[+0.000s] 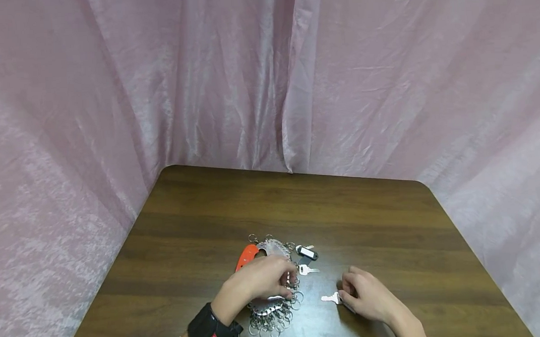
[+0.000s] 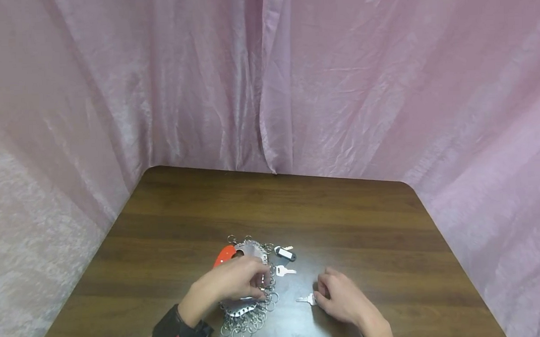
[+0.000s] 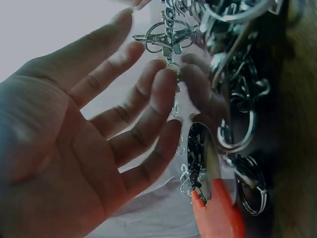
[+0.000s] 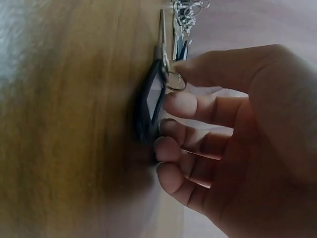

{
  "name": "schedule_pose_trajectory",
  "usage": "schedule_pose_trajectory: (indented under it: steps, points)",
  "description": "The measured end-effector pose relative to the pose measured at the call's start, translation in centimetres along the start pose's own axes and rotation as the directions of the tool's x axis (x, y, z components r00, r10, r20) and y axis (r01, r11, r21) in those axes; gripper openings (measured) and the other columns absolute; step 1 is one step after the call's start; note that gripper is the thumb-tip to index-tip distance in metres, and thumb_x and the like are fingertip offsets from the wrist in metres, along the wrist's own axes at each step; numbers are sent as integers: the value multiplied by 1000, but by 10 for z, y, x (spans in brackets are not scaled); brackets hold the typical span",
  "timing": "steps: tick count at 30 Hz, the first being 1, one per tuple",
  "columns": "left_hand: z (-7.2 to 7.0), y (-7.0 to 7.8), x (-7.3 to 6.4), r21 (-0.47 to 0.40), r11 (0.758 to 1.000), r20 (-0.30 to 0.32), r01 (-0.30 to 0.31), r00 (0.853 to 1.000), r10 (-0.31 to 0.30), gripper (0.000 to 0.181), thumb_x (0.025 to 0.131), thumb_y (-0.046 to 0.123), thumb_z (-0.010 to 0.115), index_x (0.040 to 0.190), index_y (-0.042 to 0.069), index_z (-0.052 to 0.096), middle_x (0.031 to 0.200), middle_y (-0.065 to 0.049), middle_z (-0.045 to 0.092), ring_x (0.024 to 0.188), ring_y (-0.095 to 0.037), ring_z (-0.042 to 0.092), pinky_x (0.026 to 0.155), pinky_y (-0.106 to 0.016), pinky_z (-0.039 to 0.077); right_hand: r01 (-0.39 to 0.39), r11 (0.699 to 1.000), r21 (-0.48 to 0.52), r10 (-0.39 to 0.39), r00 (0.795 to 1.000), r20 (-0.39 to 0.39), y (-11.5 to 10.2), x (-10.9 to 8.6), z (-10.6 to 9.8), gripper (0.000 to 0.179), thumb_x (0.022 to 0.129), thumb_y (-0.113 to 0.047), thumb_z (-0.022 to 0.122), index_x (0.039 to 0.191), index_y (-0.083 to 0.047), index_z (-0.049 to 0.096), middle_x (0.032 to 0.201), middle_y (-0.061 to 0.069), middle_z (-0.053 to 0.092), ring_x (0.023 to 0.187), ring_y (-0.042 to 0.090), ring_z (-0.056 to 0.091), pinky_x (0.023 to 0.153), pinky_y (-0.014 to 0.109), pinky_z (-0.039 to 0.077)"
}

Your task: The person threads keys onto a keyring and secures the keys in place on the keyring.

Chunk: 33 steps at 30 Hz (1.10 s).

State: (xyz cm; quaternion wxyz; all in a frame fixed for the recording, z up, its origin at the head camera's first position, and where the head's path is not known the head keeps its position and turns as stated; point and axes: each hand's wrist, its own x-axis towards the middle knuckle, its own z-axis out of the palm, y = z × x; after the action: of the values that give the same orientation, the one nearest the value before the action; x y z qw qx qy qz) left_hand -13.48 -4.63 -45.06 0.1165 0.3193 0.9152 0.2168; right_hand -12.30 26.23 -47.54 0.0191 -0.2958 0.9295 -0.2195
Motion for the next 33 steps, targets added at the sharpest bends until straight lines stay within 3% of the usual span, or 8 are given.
schedule_pose_trajectory:
  steps: [10,17,23,25,27,28,30,33]
  points:
    - [4,-6,3,4,1000,-8,-12,1000,12,23,86,15,87,80,27,69,73,20,55,70,2,52,68,-22,45,34,998,50,-32,999,-38,7,1,1,34,88,4,71,78,-24,54,78,-15,42,69,-3,40,60,21,39]
    - [7,-13,3,-18,1000,-33,-13,999,13,26,94,21,81,78,27,61,71,18,53,66,1,50,64,-21,44,-17,986,166,20,1000,-19,11,6,-5,25,97,1,67,86,-19,58,84,-13,54,72,-2,49,61,23,44]
    - [6,-20,3,-83,996,-68,-24,997,19,26,97,22,76,78,25,59,71,17,53,65,1,50,63,-20,44,-18,915,402,48,997,-66,13,22,-11,18,103,-1,64,90,-14,61,105,6,75,92,16,70,76,28,55]
    - [5,-20,3,-94,995,-71,-18,997,11,24,98,22,75,80,25,60,73,17,54,66,1,51,64,-20,45,-15,857,515,63,995,-76,13,29,-14,14,105,-2,61,93,-7,61,110,14,75,102,24,71,85,29,55]
    - [5,-21,4,-102,995,-67,-9,998,2,23,99,21,74,81,25,60,74,17,54,66,1,51,64,-20,45,6,774,633,76,992,-102,13,37,-14,11,107,-2,58,97,1,60,113,24,73,110,27,70,92,28,53]
    - [5,-21,4,-108,994,-62,-3,998,-4,23,99,21,73,82,26,59,74,17,54,67,1,51,64,-21,45,15,720,694,87,990,-111,13,41,-14,13,109,-3,56,101,6,58,114,27,71,112,30,69,94,29,53]
    - [5,-21,5,-121,993,-56,0,998,-7,23,100,22,73,82,26,59,74,17,54,66,1,51,64,-20,45,7,579,815,161,979,-123,11,50,-13,19,111,-6,54,107,12,54,113,27,70,112,29,68,94,29,52]
    - [7,-21,8,-147,989,-59,-18,998,9,24,100,22,72,81,26,59,74,17,53,65,2,50,61,-19,44,22,372,928,301,943,-143,5,66,-7,24,112,-13,54,111,11,52,107,19,69,103,25,69,91,30,55]
